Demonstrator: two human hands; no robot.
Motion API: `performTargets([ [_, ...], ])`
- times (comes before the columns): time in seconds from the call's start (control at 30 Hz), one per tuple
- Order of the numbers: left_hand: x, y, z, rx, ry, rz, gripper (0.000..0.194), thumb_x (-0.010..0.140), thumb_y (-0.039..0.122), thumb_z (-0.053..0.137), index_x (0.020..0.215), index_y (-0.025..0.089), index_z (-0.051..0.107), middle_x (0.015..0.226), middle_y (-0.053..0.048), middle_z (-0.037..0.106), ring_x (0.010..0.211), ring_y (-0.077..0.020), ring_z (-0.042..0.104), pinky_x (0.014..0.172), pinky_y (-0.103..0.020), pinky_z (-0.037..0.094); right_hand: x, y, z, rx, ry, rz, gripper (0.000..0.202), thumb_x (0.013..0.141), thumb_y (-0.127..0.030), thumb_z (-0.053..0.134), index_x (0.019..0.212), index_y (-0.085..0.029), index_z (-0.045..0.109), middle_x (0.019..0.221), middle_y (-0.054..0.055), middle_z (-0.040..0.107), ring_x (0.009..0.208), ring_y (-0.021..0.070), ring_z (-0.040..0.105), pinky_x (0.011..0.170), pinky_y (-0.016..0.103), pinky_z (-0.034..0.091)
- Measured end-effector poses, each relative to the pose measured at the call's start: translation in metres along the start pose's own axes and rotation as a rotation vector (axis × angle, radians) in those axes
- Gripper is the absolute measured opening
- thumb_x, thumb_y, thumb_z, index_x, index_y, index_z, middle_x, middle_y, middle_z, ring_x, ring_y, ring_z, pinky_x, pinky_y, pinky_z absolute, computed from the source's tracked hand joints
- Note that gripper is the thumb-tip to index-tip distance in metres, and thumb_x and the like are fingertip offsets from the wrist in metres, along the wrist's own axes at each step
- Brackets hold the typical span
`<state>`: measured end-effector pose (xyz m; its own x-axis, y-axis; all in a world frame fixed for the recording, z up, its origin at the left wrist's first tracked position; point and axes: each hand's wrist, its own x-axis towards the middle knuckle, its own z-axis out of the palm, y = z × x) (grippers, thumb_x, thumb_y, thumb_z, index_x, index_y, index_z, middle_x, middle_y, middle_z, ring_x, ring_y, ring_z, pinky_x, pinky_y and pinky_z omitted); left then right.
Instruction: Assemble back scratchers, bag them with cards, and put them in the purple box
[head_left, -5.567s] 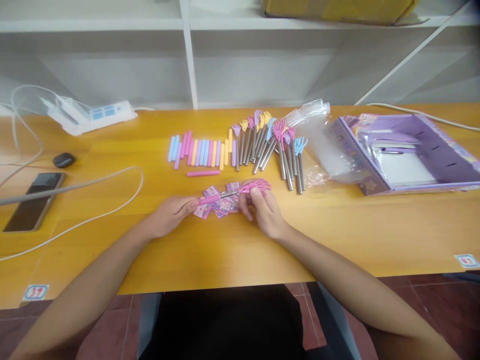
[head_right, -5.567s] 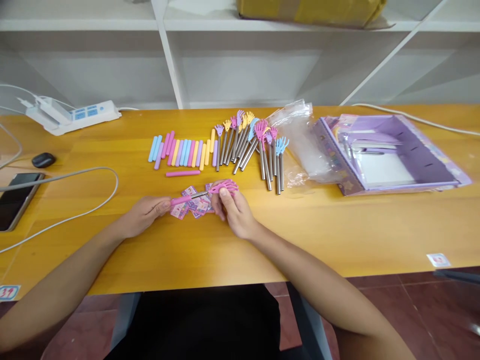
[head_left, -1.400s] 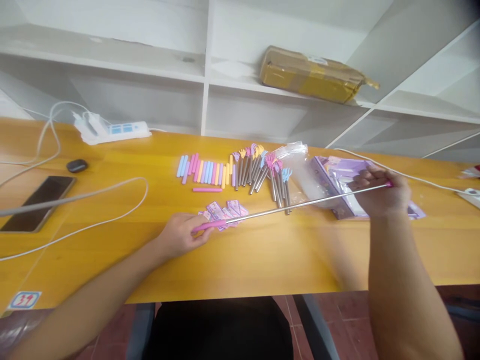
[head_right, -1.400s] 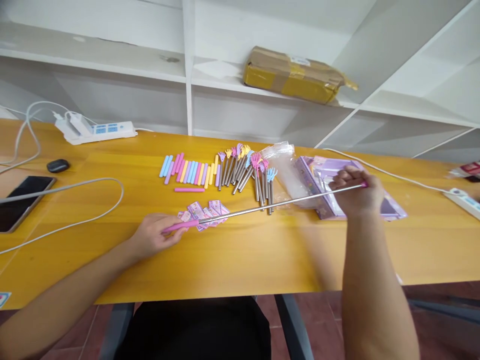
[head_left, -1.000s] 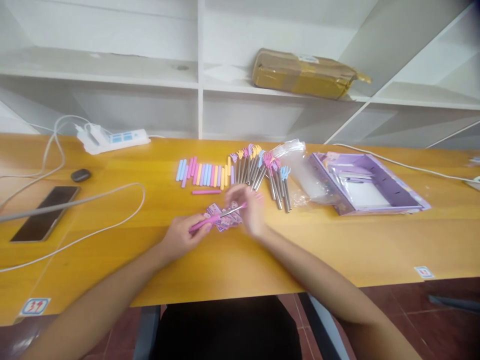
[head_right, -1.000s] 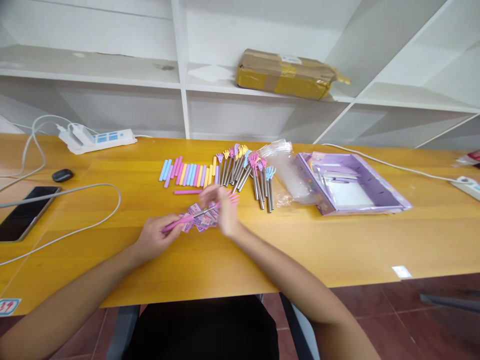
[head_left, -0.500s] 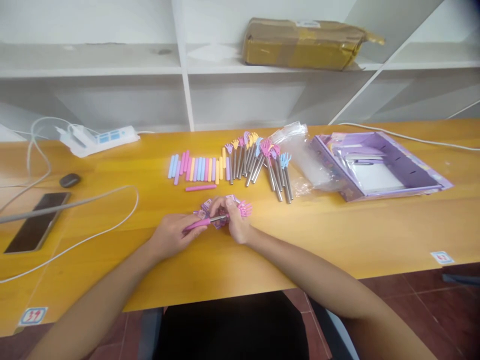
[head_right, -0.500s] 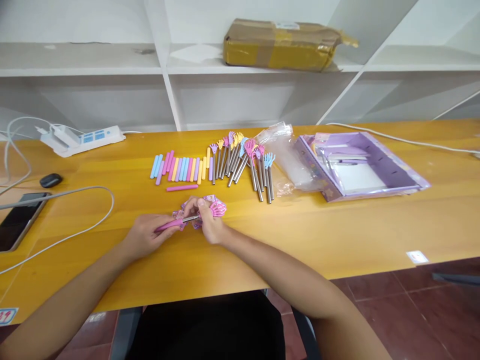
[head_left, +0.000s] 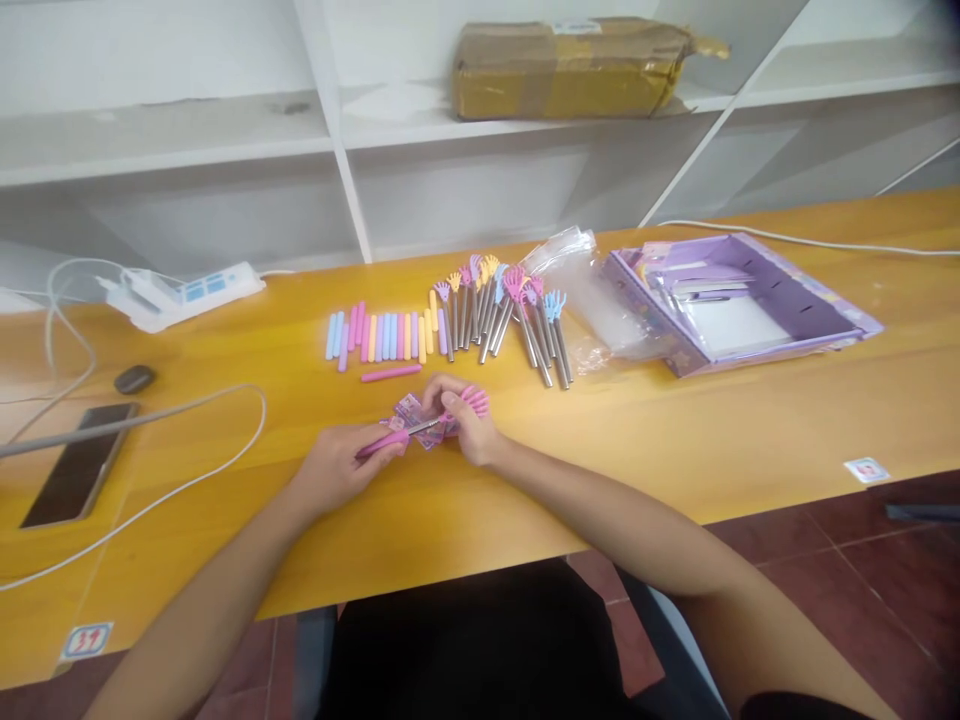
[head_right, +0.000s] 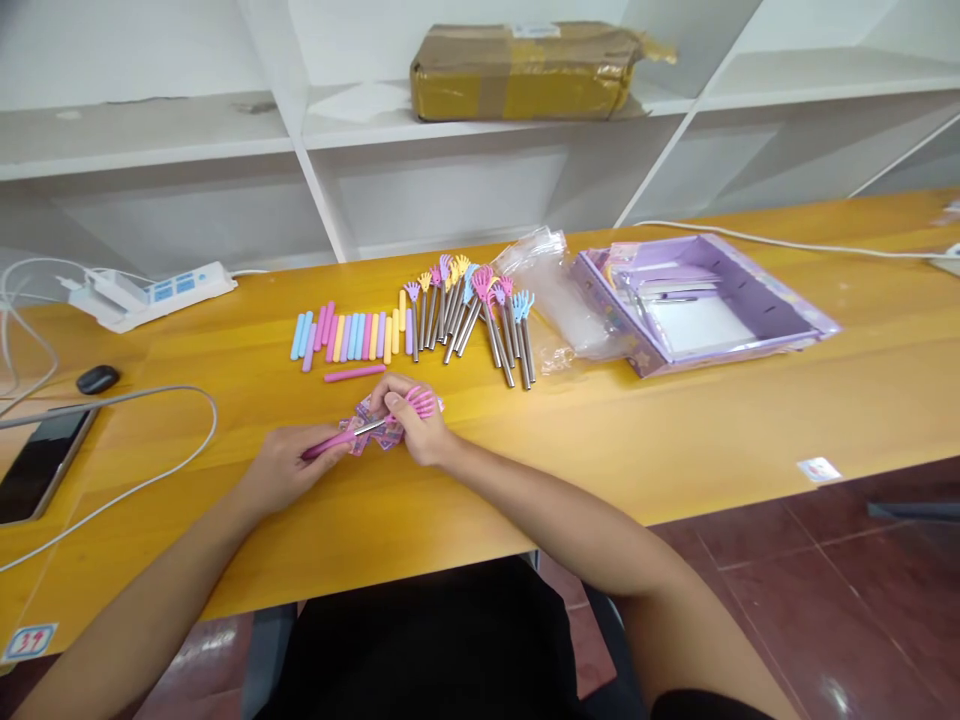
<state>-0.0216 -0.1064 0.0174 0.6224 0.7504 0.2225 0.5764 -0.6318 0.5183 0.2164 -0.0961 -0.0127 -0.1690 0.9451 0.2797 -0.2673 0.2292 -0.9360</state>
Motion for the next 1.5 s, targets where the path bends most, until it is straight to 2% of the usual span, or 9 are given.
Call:
performTargets([
  [0.27,0.002,0.008,-0.003,-0.088,-0.036,-0.056,0.039,0.111,0.047,0.05,0.103,0.022,0.078,0.089,-0.001,0.08,0.076,-0.0159,0.069,0.074,-0.025,0.046,0.009,-0.024,-0.001,-0.026,0.065,-0.043,0.065,0.098,-0.077,0.05,0.074,-0.018,0.063,0.065,0.003,0.057,0.055,0.0131,0.049,0.053,0.027,0.04],
  [0.47,0.004,0.014,-0.004,0.005,-0.166,-0.094,0.048,0.114,0.048,0.032,0.112,0.023,0.072,0.093,-0.003,0.077,0.082,-0.0208,0.07,0.075,-0.028,0.046,0.006,-0.067,-0.044,-0.021,0.075,-0.082,0.058,0.1,-0.068,0.053,0.071,-0.02,0.067,0.066,0.004,0.057,0.054,0.0145,0.051,0.054,0.03,0.043],
  [0.6,0.005,0.015,-0.007,0.031,-0.225,-0.087,0.05,0.114,0.05,0.028,0.112,0.024,0.07,0.098,-0.005,0.077,0.087,-0.023,0.07,0.078,-0.029,0.047,0.004,-0.098,-0.104,-0.046,0.149,-0.125,0.055,0.098,-0.064,0.055,0.068,-0.02,0.068,0.063,0.005,0.054,0.054,0.0153,0.05,0.051,0.031,0.038],
  [0.73,0.008,0.007,-0.016,0.064,-0.257,-0.088,0.048,0.114,0.05,0.028,0.106,0.024,0.068,0.096,-0.005,0.075,0.086,-0.0239,0.069,0.078,-0.03,0.047,-0.002,-0.133,-0.195,-0.065,0.308,-0.258,0.048,0.085,-0.062,0.069,0.063,-0.02,0.068,0.057,0.004,0.049,0.057,0.0161,0.052,0.057,0.034,0.038],
  [0.87,0.013,-0.003,-0.026,0.164,-0.283,-0.113,0.049,0.114,0.047,0.027,0.094,0.022,0.064,0.088,-0.007,0.071,0.078,-0.0245,0.065,0.071,-0.031,0.044,-0.022,-0.172,-0.279,0.137,0.867,-0.143,0.068,0.105,-0.048,0.042,0.043,-0.02,0.043,0.052,0.0,0.033,0.048,0.0105,0.041,0.058,0.036,0.021],
  [0.97,0.016,-0.003,-0.026,0.215,-0.294,-0.084,0.044,0.113,0.04,0.031,0.096,0.021,0.067,0.087,-0.008,0.069,0.078,-0.0245,0.064,0.07,-0.031,0.042,-0.045,-0.19,-0.312,0.187,1.079,-0.207,0.071,0.108,-0.033,0.011,0.043,-0.02,0.038,0.054,0.0,0.026,0.045,0.0103,0.027,0.063,0.04,0.009],
  [1.1,0.017,0.0,-0.018,0.257,-0.305,-0.067,0.037,0.111,0.032,0.035,0.106,0.022,0.07,0.088,-0.007,0.068,0.077,-0.0241,0.064,0.068,-0.031,0.041,-0.066,-0.194,-0.323,0.153,1.146,-0.169,0.073,0.109,-0.036,0.008,0.044,-0.019,0.037,0.06,0.001,0.026,0.049,0.0122,0.029,0.066,0.04,0.007],
  [1.27,0.009,-0.007,-0.017,0.255,-0.247,-0.078,0.039,0.113,0.033,0.034,0.093,0.021,0.065,0.086,-0.006,0.066,0.077,-0.0231,0.063,0.069,-0.032,0.041,-0.077,-0.184,-0.314,0.065,1.098,-0.072,0.077,0.107,-0.049,0.004,0.046,-0.019,0.04,0.066,0.005,0.033,0.056,0.0161,0.042,0.063,0.04,0.012],
  [1.5,0.006,-0.009,-0.022,0.27,-0.237,-0.047,0.044,0.115,0.038,0.029,0.092,0.021,0.062,0.088,-0.007,0.066,0.079,-0.0234,0.061,0.072,-0.033,0.042,-0.084,-0.174,-0.298,0.054,1.029,-0.117,0.076,0.103,-0.048,0.004,0.054,-0.02,0.055,0.065,0.002,0.028,0.053,0.0163,0.029,0.059,0.035,0.014],
])
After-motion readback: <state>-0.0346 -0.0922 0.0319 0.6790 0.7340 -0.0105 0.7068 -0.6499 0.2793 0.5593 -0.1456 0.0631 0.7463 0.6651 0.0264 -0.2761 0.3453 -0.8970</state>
